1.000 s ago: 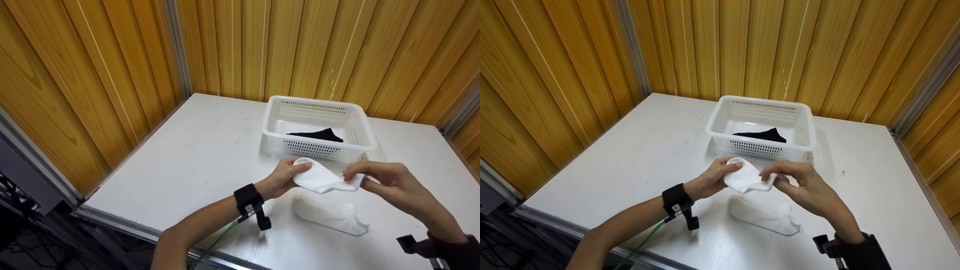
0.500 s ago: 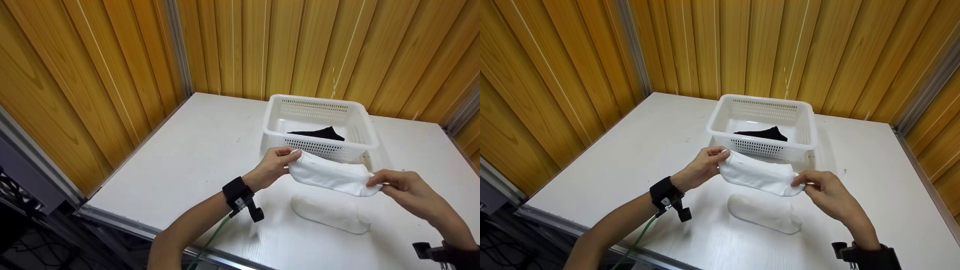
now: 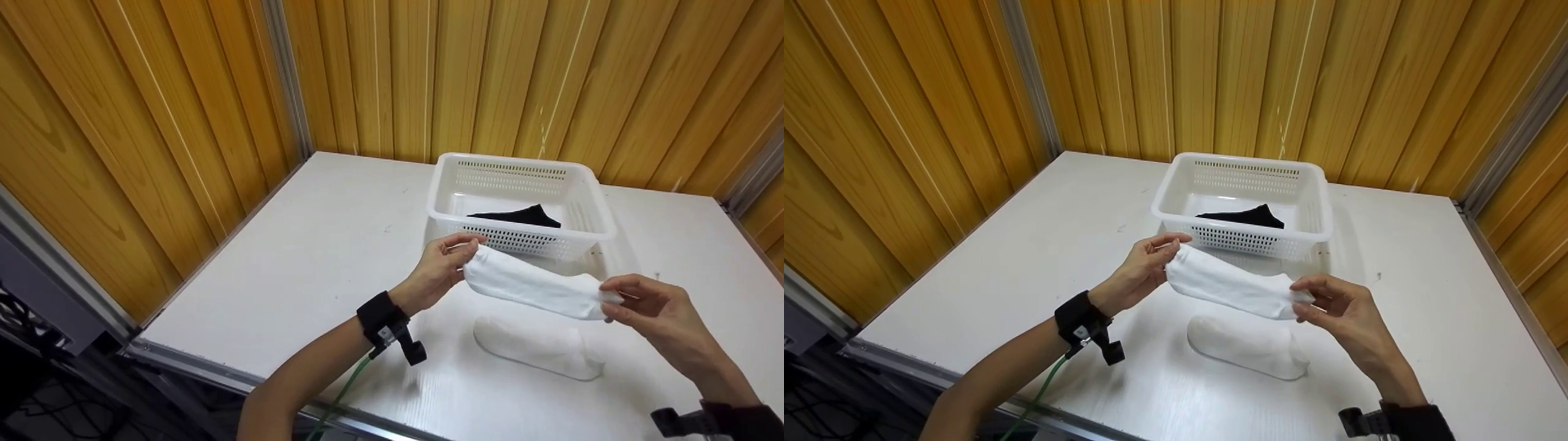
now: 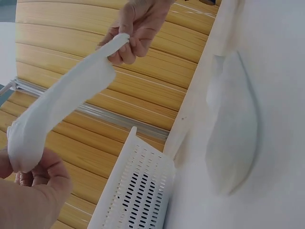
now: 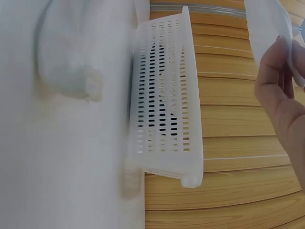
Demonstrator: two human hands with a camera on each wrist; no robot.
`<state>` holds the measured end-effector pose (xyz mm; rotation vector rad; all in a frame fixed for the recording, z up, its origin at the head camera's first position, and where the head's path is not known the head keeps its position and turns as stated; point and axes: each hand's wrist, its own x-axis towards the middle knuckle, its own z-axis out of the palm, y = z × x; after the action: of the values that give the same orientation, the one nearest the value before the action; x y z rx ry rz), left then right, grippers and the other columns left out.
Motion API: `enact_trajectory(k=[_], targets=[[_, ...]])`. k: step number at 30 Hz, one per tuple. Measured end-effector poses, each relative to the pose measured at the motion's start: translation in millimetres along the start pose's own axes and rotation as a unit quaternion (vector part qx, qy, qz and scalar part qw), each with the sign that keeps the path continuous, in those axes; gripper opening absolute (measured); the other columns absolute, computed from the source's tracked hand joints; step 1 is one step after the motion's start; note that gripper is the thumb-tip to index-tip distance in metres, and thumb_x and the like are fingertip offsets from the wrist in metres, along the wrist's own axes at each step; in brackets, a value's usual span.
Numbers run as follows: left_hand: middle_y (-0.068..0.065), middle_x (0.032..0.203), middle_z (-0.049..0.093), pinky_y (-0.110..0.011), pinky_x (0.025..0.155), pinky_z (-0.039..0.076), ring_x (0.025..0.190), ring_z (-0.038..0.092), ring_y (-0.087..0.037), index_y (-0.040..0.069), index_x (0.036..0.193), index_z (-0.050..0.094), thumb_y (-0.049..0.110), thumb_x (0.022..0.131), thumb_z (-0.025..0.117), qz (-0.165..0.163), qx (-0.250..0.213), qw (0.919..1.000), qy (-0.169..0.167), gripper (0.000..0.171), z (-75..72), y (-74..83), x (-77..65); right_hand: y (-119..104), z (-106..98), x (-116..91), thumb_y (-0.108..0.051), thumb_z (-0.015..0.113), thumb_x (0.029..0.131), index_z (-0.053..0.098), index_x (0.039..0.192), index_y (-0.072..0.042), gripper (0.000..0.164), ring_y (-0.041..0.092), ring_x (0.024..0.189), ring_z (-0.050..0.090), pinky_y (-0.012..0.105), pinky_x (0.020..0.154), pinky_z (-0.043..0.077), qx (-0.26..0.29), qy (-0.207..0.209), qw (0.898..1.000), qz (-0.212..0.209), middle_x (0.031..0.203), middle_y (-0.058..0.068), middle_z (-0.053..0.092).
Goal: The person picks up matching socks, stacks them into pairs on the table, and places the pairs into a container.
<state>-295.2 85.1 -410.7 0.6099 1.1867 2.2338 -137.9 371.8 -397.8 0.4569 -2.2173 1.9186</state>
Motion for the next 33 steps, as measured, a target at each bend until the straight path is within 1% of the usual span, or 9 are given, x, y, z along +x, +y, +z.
enact_trajectory(k=[2, 6, 12, 16, 18, 21, 25, 29, 33], targets=[[-0.011, 0.096, 0.062, -0.029, 0.067, 0.05, 0.081, 0.059, -0.017, -0.003, 0.111, 0.056, 0.011, 0.087, 0.057, -0.002, 0.002, 1.0, 0.007, 0.027, -0.4, 0.1, -0.9, 1.4, -0.6, -2.7, 0.02, 0.051, 0.079, 0.048, 0.114, 0.014, 0.036, 0.02, 0.073, 0.058, 0.026, 0.065, 0.048, 0.02, -0.036, 0.999, 0.002, 0.106, 0.013, 0.054], [-0.011, 0.097, 0.061, -0.03, 0.066, 0.05, 0.081, 0.059, -0.017, -0.005, 0.112, 0.055, 0.013, 0.087, 0.057, -0.006, 0.012, 0.9999, -0.002, 0.03, -0.8, -0.3, -2.1, 1.3, -0.6, -7.5, 0.018, 0.049, 0.081, 0.042, 0.123, 0.013, 0.043, 0.02, 0.071, 0.055, 0.028, 0.062, 0.046, 0.017, -0.083, 0.996, 0.027, 0.12, 0.016, 0.048], [-0.012, 0.096, 0.061, -0.031, 0.065, 0.05, 0.08, 0.059, -0.018, -0.006, 0.108, 0.056, 0.008, 0.086, 0.058, -0.034, 0.035, 0.9986, -0.021, 0.026, -4.0, -9.0, -5.8, 4.2, -4.6, -14.6, 0.016, 0.05, 0.081, 0.038, 0.128, 0.011, 0.049, 0.023, 0.078, 0.057, 0.029, 0.059, 0.047, -0.008, -0.081, 0.996, 0.047, 0.135, 0.013, 0.037], [-0.013, 0.094, 0.061, -0.032, 0.067, 0.05, 0.08, 0.058, -0.019, -0.011, 0.113, 0.051, 0.004, 0.086, 0.057, -0.079, 0.067, 0.9935, -0.047, 0.031, -9.7, -18.5, -9.4, 7.9, -9.6, -20.8, 0.009, 0.054, 0.083, 0.041, 0.129, 0.006, 0.048, 0.022, 0.085, 0.058, 0.032, 0.059, 0.048, -0.051, -0.086, 0.992, 0.081, 0.135, 0.007, 0.038], [-0.012, 0.092, 0.061, -0.032, 0.067, 0.05, 0.08, 0.058, -0.018, -0.011, 0.115, 0.05, 0.002, 0.086, 0.056, -0.101, 0.091, 0.9892, -0.054, 0.033, -12.7, -22.9, -11.2, 10.4, -11.1, -24.1, 0.005, 0.056, 0.084, 0.042, 0.13, 0.003, 0.048, 0.02, 0.091, 0.057, 0.034, 0.061, 0.049, -0.078, -0.103, 0.987, 0.094, 0.135, 0.004, 0.039], [-0.011, 0.088, 0.062, -0.032, 0.065, 0.05, 0.078, 0.058, -0.018, -0.008, 0.112, 0.053, 0.0, 0.085, 0.056, -0.131, 0.139, 0.9802, -0.051, 0.028, -16.9, -30.1, -13.1, 16.1, -10.1, -26.9, -0.001, 0.058, 0.084, 0.045, 0.128, 0.001, 0.046, 0.02, 0.095, 0.057, 0.035, 0.062, 0.05, -0.117, -0.131, 0.979, 0.104, 0.133, 0.0, 0.041], [-0.008, 0.079, 0.061, -0.03, 0.057, 0.05, 0.069, 0.057, -0.015, -0.006, 0.104, 0.057, -0.001, 0.081, 0.058, -0.148, 0.221, 0.9632, -0.038, 0.023, -17.4, -39.9, -14.2, 26.2, -6.1, -27.8, -0.001, 0.061, 0.082, 0.049, 0.124, 0.002, 0.044, 0.014, 0.073, 0.06, 0.03, 0.057, 0.049, -0.166, -0.155, 0.971, 0.078, 0.124, -0.006, 0.043], [-0.006, 0.073, 0.059, -0.029, 0.05, 0.049, 0.059, 0.054, -0.013, -0.004, 0.096, 0.059, -0.002, 0.078, 0.061, -0.144, 0.302, 0.9421, -0.026, 0.018, -13.7, -46.8, -14.7, 35.9, -3.4, -29.2, 0.001, 0.062, 0.079, 0.051, 0.12, 0.006, 0.044, 0.012, 0.058, 0.056, 0.027, 0.05, 0.046, -0.203, -0.17, 0.964, 0.032, 0.119, -0.013, 0.043], [-0.006, 0.071, 0.058, -0.034, 0.045, 0.049, 0.047, 0.051, -0.015, -0.002, 0.092, 0.06, -0.003, 0.076, 0.061, -0.123, 0.381, 0.9159, -0.032, 0.016, -10.7, -51.5, -16.0, 42.5, -3.8, -33.5, 0.002, 0.062, 0.079, 0.049, 0.121, 0.007, 0.045, 0.016, 0.063, 0.059, 0.029, 0.05, 0.048, -0.194, -0.181, 0.963, 0.04, 0.119, -0.019, 0.04]])
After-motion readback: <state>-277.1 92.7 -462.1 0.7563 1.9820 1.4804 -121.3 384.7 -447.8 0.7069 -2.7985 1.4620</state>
